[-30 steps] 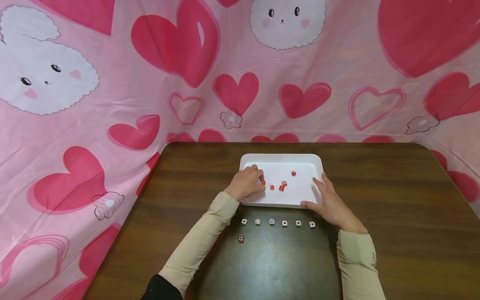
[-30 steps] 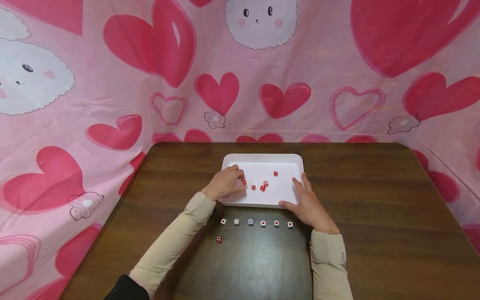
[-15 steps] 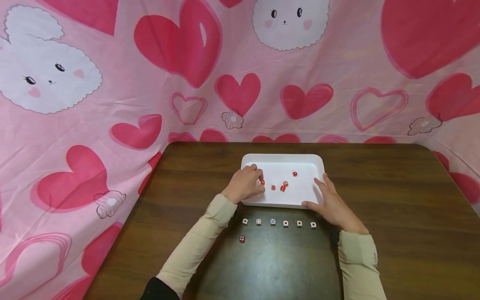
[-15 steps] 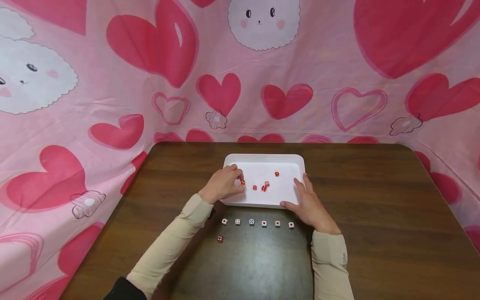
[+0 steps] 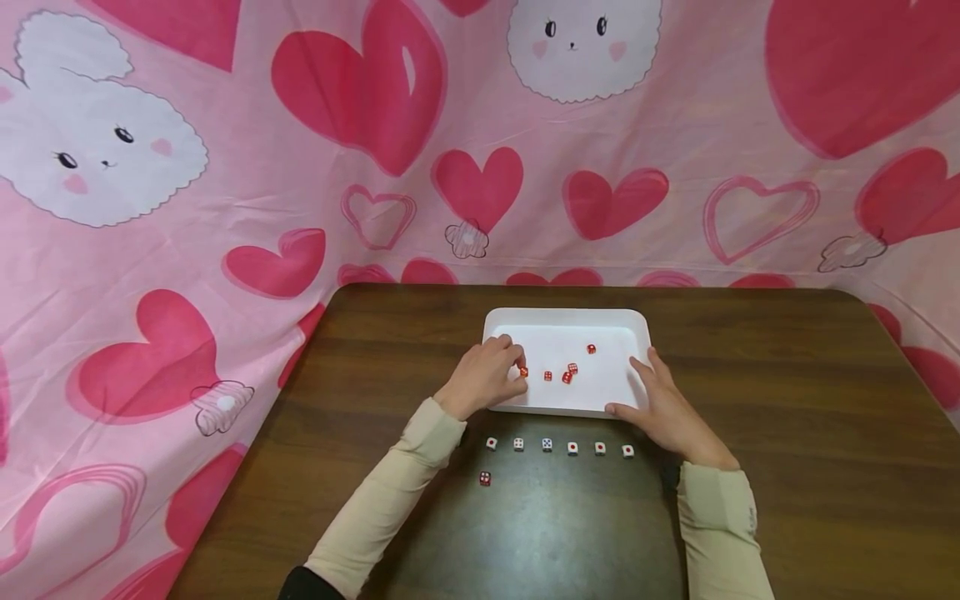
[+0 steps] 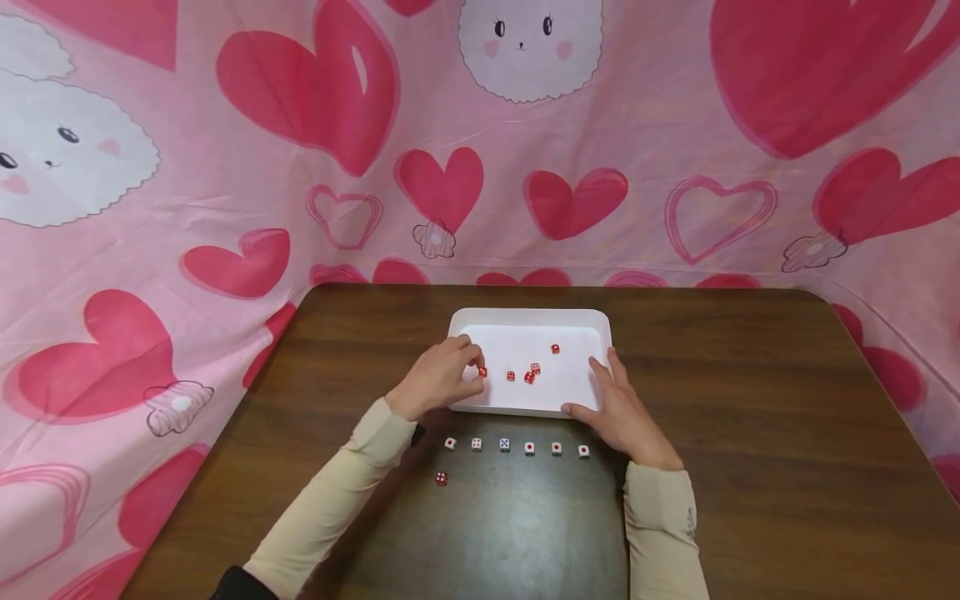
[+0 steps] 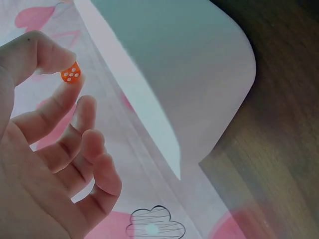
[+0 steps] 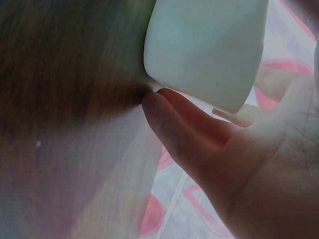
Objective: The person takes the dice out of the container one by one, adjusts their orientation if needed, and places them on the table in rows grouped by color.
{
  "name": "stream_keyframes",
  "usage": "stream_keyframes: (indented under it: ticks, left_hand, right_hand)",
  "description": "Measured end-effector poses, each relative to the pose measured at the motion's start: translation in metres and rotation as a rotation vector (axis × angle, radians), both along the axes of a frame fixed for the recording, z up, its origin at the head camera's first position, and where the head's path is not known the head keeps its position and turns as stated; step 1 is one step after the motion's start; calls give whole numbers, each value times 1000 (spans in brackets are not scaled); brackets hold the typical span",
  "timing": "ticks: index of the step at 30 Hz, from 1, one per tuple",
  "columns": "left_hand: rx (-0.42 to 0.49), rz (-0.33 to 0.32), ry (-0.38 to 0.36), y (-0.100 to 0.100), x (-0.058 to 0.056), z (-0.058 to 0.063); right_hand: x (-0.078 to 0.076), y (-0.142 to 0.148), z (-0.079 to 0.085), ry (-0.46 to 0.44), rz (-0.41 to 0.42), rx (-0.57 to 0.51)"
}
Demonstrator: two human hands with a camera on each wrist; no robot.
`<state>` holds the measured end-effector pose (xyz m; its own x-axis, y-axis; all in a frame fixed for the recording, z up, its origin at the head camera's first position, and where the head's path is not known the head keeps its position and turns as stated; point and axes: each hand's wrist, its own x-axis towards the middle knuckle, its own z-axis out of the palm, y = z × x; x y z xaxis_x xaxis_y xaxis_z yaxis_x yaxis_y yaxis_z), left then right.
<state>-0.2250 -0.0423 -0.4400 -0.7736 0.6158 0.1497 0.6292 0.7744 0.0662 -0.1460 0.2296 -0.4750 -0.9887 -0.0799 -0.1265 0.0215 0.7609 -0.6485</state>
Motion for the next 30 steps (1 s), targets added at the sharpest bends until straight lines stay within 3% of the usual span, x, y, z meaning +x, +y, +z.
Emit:
stream_keyframes:
  ticks: [7,15,30]
  left_hand:
    - [31,-7,-40,-5,8,7]
    - [34,-12,-32,-8,17,15]
    - [66,-33,-38,-15,30,17]
  right_hand:
    - [-2,1,-2,23,14,3]
    - [-2,1,0,19,14,2]
    - [-2,0,0,22,11,9]
